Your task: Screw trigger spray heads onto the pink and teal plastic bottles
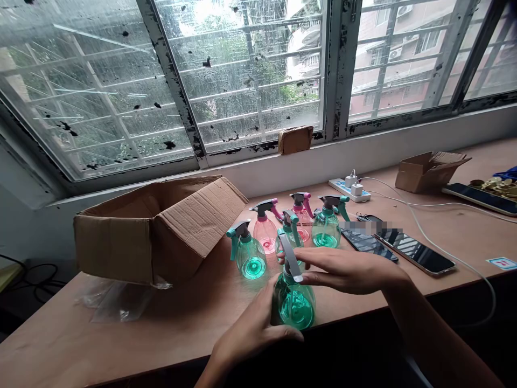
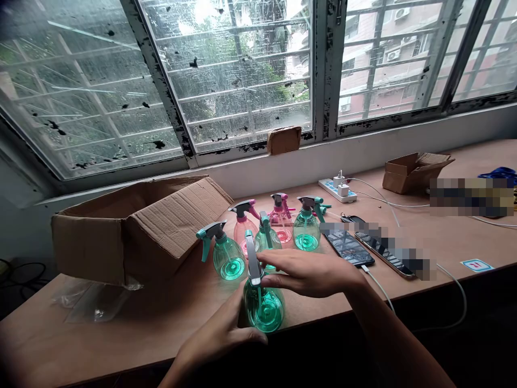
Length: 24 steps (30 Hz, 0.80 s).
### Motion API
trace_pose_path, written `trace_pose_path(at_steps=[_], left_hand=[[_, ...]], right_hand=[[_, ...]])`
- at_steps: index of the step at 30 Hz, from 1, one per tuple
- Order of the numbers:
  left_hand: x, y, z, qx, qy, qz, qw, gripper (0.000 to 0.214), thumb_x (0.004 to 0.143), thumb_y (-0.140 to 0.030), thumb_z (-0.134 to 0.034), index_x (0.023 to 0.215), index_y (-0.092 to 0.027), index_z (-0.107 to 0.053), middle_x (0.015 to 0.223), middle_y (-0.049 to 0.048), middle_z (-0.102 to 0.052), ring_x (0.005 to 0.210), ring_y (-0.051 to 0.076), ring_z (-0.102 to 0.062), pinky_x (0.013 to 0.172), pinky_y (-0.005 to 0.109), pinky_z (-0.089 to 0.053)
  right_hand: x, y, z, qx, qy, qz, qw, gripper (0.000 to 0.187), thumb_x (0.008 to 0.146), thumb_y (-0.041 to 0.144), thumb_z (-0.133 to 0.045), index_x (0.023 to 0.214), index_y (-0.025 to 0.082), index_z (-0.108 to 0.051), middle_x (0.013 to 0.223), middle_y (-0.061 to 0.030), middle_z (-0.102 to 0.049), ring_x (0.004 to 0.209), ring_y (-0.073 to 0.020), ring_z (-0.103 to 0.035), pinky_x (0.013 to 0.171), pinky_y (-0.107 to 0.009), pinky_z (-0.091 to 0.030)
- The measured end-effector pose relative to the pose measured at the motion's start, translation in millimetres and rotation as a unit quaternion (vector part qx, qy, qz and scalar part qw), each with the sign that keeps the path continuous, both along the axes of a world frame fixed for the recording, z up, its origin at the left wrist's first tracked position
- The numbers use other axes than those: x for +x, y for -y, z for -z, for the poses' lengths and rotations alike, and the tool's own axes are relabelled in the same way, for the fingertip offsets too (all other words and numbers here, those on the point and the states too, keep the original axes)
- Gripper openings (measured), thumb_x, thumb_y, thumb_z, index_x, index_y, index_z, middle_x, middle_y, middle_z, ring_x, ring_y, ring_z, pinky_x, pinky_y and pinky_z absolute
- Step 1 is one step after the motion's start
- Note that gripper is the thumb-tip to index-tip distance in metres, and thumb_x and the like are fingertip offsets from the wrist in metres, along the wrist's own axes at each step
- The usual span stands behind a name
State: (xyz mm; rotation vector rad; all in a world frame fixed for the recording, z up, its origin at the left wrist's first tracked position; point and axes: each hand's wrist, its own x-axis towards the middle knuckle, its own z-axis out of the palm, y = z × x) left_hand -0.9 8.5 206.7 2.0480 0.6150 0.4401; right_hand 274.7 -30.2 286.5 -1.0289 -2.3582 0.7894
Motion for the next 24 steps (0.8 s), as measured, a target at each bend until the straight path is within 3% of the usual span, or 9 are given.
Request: trace_pose_path(at_steps=[5,9,13,18,21,24], left_hand=[[-2,-4,9.1,0.012,-0.007,-0.039,0.999,0.142,0.075,-0.046,-0.101,0.178,-0.032,-0.004,0.186,0.0164,-0.01,0.17,0.046,-0.016,0.14,0.065,-0.016],[-1,-2,3.8,0.016,-0.008,-0.044,0.999,0.134,0.077,-0.046,-0.1,0.178,-0.033,-0.012,0.185,0.0139,-0.014,0.171,0.045,-0.014,0.141,0.063,-0.016],[0,1,-1.8,0.014,-0.011,-0.054,0.998,0.129,0.08,-0.047,-0.098,0.178,-0.034,-0.014,0.183,0.0128,-0.022,0.168,0.045,-0.021,0.14,0.061,-0.02],[-5,0,6.9,0.024,0.013,-0.065,0.998,0.132,0.078,-0.051,-0.098,0.178,-0.037,-0.013,0.182,0.0127,-0.025,0.167,0.049,-0.022,0.138,0.064,-0.022],[-7,0,11.6,0.032,0.018,-0.07,0.997,0.137,0.07,-0.062,-0.1,0.177,-0.035,-0.02,0.182,0.0137,-0.025,0.167,0.054,-0.018,0.137,0.067,-0.022],[-8,5,11.9,0.007,0.066,-0.058,0.996,0.15,0.059,-0.085,-0.092,0.177,-0.027,-0.02,0.182,0.0187,-0.022,0.166,0.058,-0.013,0.136,0.071,-0.015]], right_hand=[[-16,-20,6.4,-0.002,-0.075,-0.093,0.993,0.043,0.113,0.05,-0.055,0.142,0.02,-0.067,0.126,-0.0112,-0.076,0.115,-0.0247,-0.071,0.103,-0.036,-0.055],[-22,-25,7.3,0.0,-0.09,-0.073,0.993,0.037,0.109,0.049,-0.064,0.127,0.018,-0.071,0.117,-0.0089,-0.076,0.106,-0.023,-0.071,0.094,-0.033,-0.055],[-28,-26,10.4,0.016,-0.098,-0.049,0.994,0.04,0.108,0.053,-0.065,0.125,0.017,-0.07,0.11,-0.0072,-0.075,0.1,-0.0219,-0.069,0.09,-0.032,-0.056],[-37,-24,11.7,0.033,-0.14,-0.051,0.988,0.037,0.107,0.05,-0.066,0.126,0.018,-0.071,0.108,-0.0068,-0.075,0.099,-0.0211,-0.07,0.092,-0.032,-0.057],[-37,-23,10.8,0.039,-0.185,-0.074,0.979,0.034,0.106,0.046,-0.07,0.119,0.016,-0.073,0.106,-0.0079,-0.076,0.098,-0.0214,-0.07,0.092,-0.033,-0.057],[-33,-21,11.0,0.026,-0.252,-0.107,0.961,0.031,0.104,0.043,-0.073,0.117,0.015,-0.075,0.107,-0.0091,-0.077,0.101,-0.0225,-0.072,0.096,-0.036,-0.058]])
